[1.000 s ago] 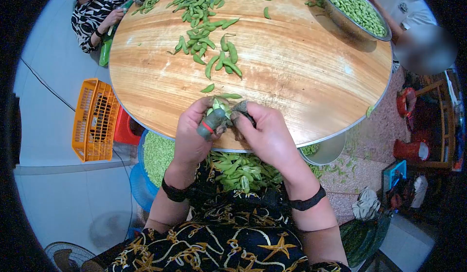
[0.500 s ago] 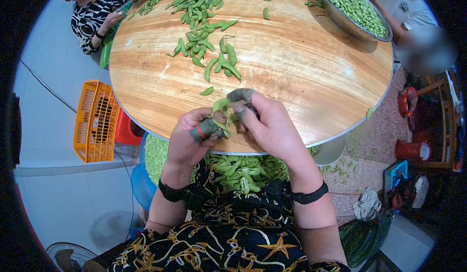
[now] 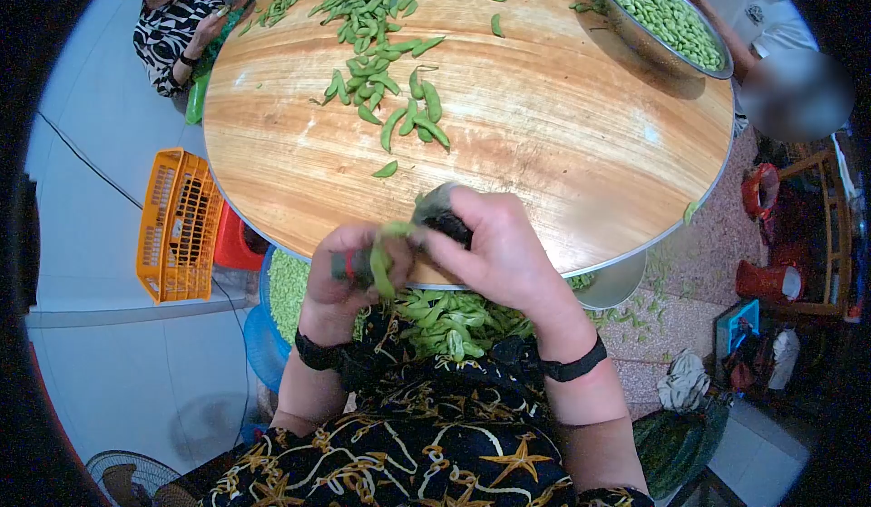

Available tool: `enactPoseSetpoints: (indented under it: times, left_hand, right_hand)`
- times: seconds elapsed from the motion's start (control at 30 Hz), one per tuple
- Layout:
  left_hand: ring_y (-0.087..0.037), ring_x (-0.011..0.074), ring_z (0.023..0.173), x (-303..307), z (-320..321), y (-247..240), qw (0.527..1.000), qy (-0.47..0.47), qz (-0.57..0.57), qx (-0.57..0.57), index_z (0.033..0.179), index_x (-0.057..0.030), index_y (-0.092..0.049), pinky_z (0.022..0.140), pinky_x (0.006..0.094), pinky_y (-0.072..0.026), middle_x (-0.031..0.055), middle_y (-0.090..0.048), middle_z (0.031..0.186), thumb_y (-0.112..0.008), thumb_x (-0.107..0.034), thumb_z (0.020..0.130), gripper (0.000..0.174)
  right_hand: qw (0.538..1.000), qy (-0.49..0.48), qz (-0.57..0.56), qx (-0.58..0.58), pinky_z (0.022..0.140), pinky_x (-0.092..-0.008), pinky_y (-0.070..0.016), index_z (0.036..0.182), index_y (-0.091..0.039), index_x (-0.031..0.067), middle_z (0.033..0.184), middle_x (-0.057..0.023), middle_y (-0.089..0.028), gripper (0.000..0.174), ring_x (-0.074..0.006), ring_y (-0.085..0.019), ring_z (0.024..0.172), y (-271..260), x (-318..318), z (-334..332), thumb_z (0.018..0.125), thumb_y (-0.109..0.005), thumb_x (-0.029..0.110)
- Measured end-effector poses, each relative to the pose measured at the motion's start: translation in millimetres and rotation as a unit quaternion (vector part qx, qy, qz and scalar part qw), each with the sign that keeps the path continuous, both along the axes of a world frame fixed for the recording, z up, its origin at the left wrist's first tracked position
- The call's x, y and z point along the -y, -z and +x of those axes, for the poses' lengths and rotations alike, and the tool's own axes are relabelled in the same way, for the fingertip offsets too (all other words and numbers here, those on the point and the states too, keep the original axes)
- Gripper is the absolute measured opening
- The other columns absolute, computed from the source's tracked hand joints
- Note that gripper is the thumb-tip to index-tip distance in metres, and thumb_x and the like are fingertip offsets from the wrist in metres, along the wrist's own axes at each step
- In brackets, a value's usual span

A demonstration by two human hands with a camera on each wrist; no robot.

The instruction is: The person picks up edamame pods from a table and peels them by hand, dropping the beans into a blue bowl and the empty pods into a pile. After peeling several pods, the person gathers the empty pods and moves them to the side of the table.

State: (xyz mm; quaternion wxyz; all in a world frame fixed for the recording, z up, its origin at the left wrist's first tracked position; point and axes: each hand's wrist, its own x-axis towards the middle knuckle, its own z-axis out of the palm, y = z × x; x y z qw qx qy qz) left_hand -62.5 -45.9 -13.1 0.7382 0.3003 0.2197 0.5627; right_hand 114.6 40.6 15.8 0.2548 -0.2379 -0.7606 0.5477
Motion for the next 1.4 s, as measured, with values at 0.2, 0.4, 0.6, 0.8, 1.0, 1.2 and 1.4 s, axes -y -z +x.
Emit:
enactPoseSetpoints:
  times: [0.2,0.4,0.6,0.8,1.0,1.2,1.4]
  left_hand:
    - [-0.045,0.0048,0.060,-13,7,-1,0.995,-0.088,-0.044,0.029,0.114,0.0064,-0.051,0.051,0.0146,-0.0348,0.0052,-0.056,0.086,-0.051,-0.013,0.087,0.033]
    - [-0.053,0.0065,0.072,-14,14,0,0.997,-0.043,-0.057,-0.006,0.112,-0.0003,-0.054,0.056,0.0142,-0.0382,0.0037,-0.058,0.088,-0.058,-0.006,0.081,0.032]
    - [-0.055,0.0103,0.067,-7,14,0,0.978,-0.201,0.016,0.048,0.090,-0.0020,-0.053,0.056,0.0168,-0.0427,0.0050,-0.057,0.080,-0.062,0.000,0.075,0.017]
    - [-0.056,0.0107,0.069,4,10,-3,0.962,-0.265,-0.047,-0.046,0.090,-0.0042,-0.048,0.059,0.0202,-0.0449,0.0042,-0.056,0.080,-0.060,0.006,0.069,0.025]
    - [-0.053,0.0085,0.066,1,20,-10,0.943,-0.318,-0.029,-0.097,0.093,-0.0017,-0.052,0.055,0.0183,-0.0417,0.0042,-0.056,0.080,-0.059,-0.001,0.075,0.019]
    - [-0.057,0.0089,0.073,4,3,-3,0.993,-0.096,0.038,0.060,0.100,-0.0009,-0.056,0.067,0.0216,-0.0468,0.0019,-0.060,0.086,-0.053,-0.002,0.083,0.017]
    - [-0.048,0.0043,0.066,3,18,-1,0.947,-0.261,0.012,-0.188,0.092,-0.0037,-0.054,0.055,0.0167,-0.0377,-0.0003,-0.054,0.081,-0.062,-0.007,0.079,0.016]
  right_hand:
    - [0.925,0.204,-0.282,-0.151,0.041,-0.0169,-0.0312,0.089,-0.059,0.0014,0.058,0.0023,-0.049,0.015,-0.0032,-0.040,0.044,4,-13,12,0.087,-0.052,0.014]
    - [0.851,0.030,-0.508,-0.127,0.039,-0.0165,-0.0258,0.094,-0.058,0.0014,0.055,0.0036,-0.045,0.018,-0.0023,-0.033,0.041,-1,10,-1,0.091,-0.048,0.016]
    - [0.959,-0.044,-0.270,-0.076,0.048,-0.0191,-0.0296,0.082,-0.049,0.0057,0.059,0.0040,-0.043,0.023,-0.0042,-0.036,0.051,-6,25,-13,0.095,-0.041,0.022]
    - [0.946,-0.075,-0.304,-0.082,0.047,-0.0186,-0.0299,0.085,-0.049,0.0047,0.060,0.0035,-0.044,0.024,-0.0040,-0.037,0.051,-7,30,-13,0.096,-0.037,0.021]
    - [0.955,-0.015,-0.288,-0.069,0.046,-0.0179,-0.0294,0.085,-0.052,0.0034,0.060,0.0030,-0.045,0.021,-0.0035,-0.037,0.050,-2,34,-21,0.095,-0.039,0.016]
    - [0.898,-0.009,-0.429,-0.093,0.044,-0.0180,-0.0295,0.084,-0.053,0.0020,0.059,0.0031,-0.046,0.018,-0.0031,-0.038,0.049,-5,36,-21,0.093,-0.042,0.013]
    - [0.979,0.058,-0.194,-0.001,0.044,-0.0173,-0.0298,0.080,-0.055,0.0026,0.059,0.0025,-0.050,0.013,-0.0024,-0.040,0.048,-1,37,-26,0.089,-0.048,0.010]
